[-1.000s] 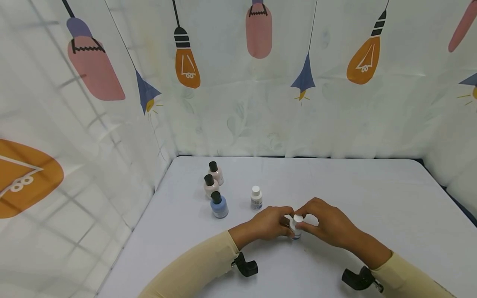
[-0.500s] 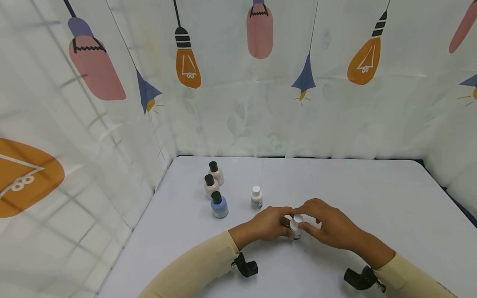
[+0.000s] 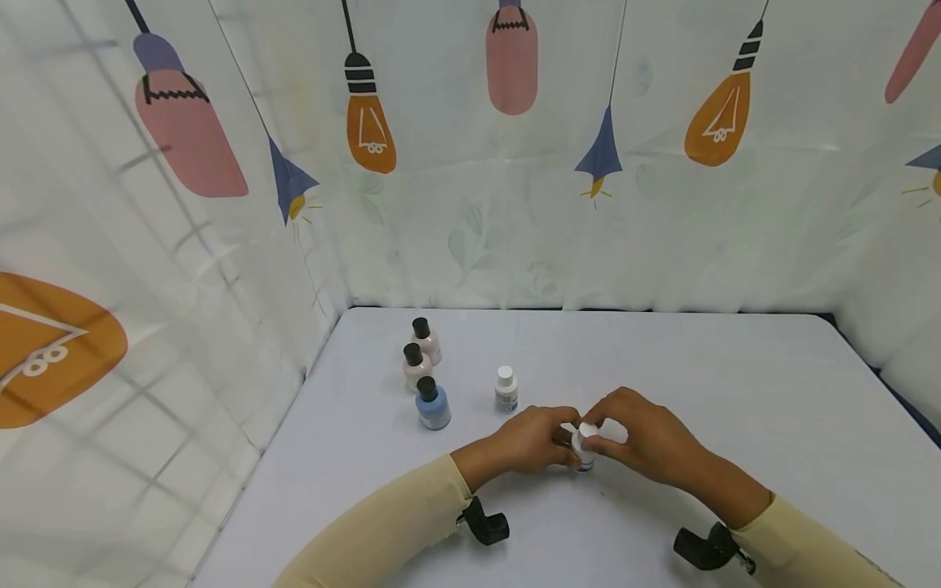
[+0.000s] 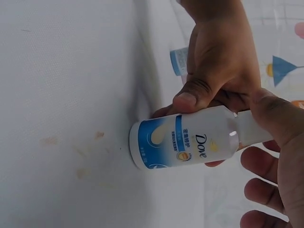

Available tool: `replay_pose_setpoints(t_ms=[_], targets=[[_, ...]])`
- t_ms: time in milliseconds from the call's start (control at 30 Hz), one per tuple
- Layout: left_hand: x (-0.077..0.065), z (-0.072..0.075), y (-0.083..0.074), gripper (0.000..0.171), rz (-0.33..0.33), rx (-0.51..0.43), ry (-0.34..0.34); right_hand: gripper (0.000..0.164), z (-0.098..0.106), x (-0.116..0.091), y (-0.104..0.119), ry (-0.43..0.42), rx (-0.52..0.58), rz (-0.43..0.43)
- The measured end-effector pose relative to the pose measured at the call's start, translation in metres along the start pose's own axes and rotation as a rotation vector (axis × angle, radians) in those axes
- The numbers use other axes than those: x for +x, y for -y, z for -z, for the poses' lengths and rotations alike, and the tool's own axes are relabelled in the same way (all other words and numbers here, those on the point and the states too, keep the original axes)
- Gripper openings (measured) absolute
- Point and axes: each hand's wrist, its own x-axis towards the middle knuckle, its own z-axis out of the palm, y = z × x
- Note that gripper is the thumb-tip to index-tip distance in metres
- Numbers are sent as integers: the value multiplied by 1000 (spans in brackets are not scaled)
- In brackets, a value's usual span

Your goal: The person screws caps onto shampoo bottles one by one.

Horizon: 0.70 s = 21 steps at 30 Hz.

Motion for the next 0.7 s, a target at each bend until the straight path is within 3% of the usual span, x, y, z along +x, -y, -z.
replay_pose_setpoints(t_ms=[167, 400, 700], targets=[[0, 0, -1, 46, 16, 11, -4, 41, 3, -1, -1, 33, -2, -9], [-1, 0, -2, 43, 20, 22, -4, 30, 6, -1, -4, 48, 6, 123], [-1, 1, -2, 40, 8, 1, -2, 26, 6, 2, 1, 56, -1, 2]])
